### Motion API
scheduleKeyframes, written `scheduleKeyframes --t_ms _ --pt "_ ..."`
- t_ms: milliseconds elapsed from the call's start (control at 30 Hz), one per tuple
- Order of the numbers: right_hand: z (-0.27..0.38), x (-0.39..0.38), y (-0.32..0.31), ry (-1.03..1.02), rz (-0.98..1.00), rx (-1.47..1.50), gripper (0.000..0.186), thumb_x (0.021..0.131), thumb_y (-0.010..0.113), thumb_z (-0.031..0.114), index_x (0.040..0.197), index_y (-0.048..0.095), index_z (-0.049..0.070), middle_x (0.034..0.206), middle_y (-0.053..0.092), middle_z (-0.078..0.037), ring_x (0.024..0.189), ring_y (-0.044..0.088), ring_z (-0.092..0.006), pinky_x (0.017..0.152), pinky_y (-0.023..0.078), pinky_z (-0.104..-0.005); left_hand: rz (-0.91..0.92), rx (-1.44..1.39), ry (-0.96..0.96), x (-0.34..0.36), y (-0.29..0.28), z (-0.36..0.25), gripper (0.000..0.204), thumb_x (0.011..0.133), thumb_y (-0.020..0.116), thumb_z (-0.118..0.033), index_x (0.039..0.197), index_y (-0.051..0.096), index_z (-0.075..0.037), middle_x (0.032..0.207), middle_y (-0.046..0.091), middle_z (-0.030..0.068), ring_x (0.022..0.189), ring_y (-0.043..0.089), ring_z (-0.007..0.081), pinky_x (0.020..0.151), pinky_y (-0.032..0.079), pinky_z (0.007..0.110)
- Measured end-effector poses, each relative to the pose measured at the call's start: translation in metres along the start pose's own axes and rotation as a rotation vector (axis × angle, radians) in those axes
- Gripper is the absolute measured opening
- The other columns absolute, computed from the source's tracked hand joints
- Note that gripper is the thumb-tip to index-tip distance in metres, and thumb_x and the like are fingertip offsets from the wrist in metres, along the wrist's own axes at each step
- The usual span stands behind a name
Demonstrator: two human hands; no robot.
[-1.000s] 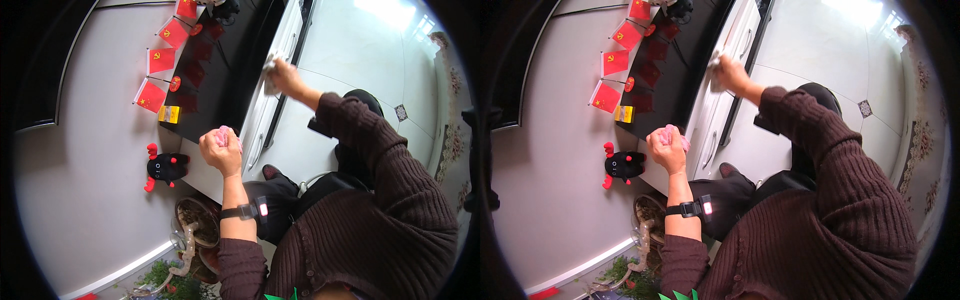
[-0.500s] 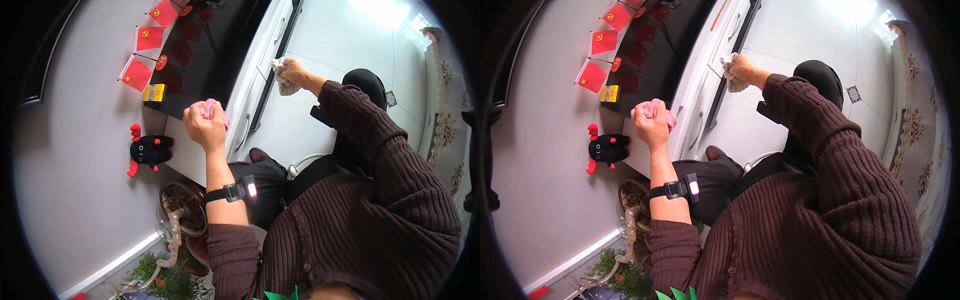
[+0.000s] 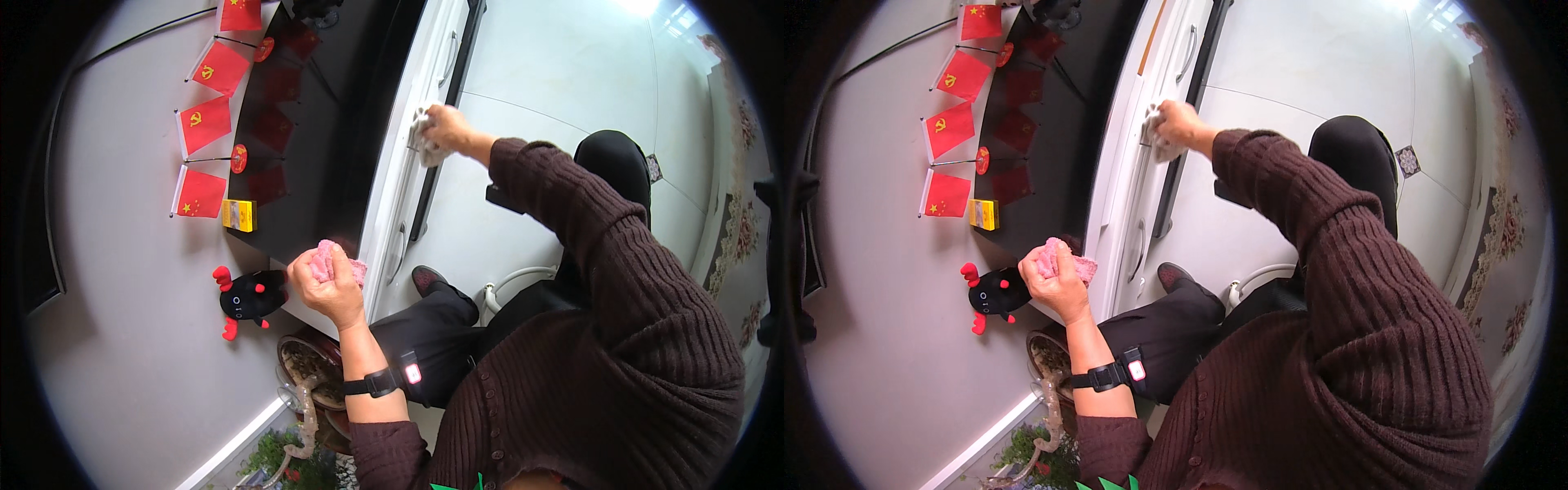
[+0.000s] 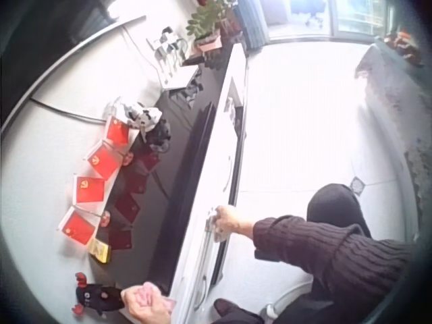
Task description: The person sits on the floor and wipes the white cabinet and its drawers with a pink cloth, moving along the unit to clean multiple sections.
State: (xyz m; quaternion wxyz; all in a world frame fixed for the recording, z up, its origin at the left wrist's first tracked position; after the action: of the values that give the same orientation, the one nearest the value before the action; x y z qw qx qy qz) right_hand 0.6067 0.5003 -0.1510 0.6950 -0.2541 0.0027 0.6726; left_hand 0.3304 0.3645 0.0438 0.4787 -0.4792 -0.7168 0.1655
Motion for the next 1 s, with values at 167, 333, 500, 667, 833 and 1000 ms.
scheduleKeyframes --t_ms 167,333,500,667,833,1000 --pt "0.005 0.046 -0.069 0.043 -0.173 0.045 0.036 0.088 0.068 0.007 0.123 0.060 0.001 0.113 0.066 -0.017 0.103 0.068 -0.0291 0.091 0.057 -0.0387 -0.003 0.027 -0.082 0.001 0.001 -0.002 0.022 0.079 0.077 -0.010 0.089 0.060 -0.001 0.090 0.059 0.0117 0.084 0.059 0.0285 0.078 0.049 0.040" --pt "0.015 0.056 -0.082 0.054 -0.162 0.250 0.035 0.083 0.069 0.009 0.116 0.062 -0.001 0.108 0.067 -0.018 0.100 0.068 -0.0298 0.087 0.058 -0.0385 -0.037 0.095 -0.123 0.000 0.004 -0.013 0.021 0.078 0.077 -0.008 0.089 0.060 -0.002 0.090 0.058 0.0112 0.084 0.059 0.0284 0.077 0.049 0.040" --pt "0.011 0.004 -0.011 0.012 0.089 0.082 0.033 0.079 0.069 0.010 0.109 0.063 -0.003 0.099 0.068 -0.019 0.095 0.069 -0.0318 0.083 0.057 -0.0403 -0.032 0.097 -0.148 0.001 0.014 -0.032 0.022 0.079 0.078 -0.011 0.089 0.062 -0.001 0.092 0.061 0.0113 0.085 0.060 0.0283 0.079 0.049 0.039" --pt "0.004 0.007 -0.001 0.048 0.170 0.197 0.035 0.077 0.071 0.008 0.108 0.064 -0.007 0.102 0.066 -0.020 0.099 0.067 -0.0314 0.085 0.056 -0.0403 -0.062 0.119 -0.102 0.012 0.037 -0.052 0.021 0.076 0.078 -0.010 0.087 0.060 -0.004 0.089 0.058 0.0105 0.084 0.059 0.0290 0.075 0.049 0.041" --pt "0.000 0.101 -0.093 -0.010 -0.134 0.017 0.032 0.078 0.071 0.009 0.108 0.064 -0.002 0.100 0.068 -0.017 0.095 0.068 -0.0298 0.085 0.057 -0.0404 -0.056 0.135 -0.136 0.022 0.047 -0.052 0.020 0.077 0.076 -0.009 0.086 0.060 -0.003 0.086 0.058 0.0106 0.081 0.060 0.0296 0.074 0.049 0.042" --pt "0.021 0.138 -0.147 -0.196 -0.386 -0.169 0.039 0.089 0.063 0.011 0.126 0.055 0.002 0.111 0.063 -0.022 0.103 0.064 -0.0359 0.085 0.054 -0.0456 -0.049 0.115 -0.142 0.021 0.049 -0.047 0.020 0.076 0.075 -0.007 0.085 0.059 -0.001 0.086 0.058 0.0112 0.080 0.059 0.0291 0.074 0.048 0.041"
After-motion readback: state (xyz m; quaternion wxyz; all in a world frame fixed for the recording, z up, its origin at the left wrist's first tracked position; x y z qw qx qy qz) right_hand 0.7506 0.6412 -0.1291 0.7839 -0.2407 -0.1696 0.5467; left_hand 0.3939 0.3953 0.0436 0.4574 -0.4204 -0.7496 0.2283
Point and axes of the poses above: each hand's wrist, its own x-axis towards the middle knuckle, its own y-axis out of the palm, z = x × y, the point moved 4 cm from there along x, towards the middle knuckle
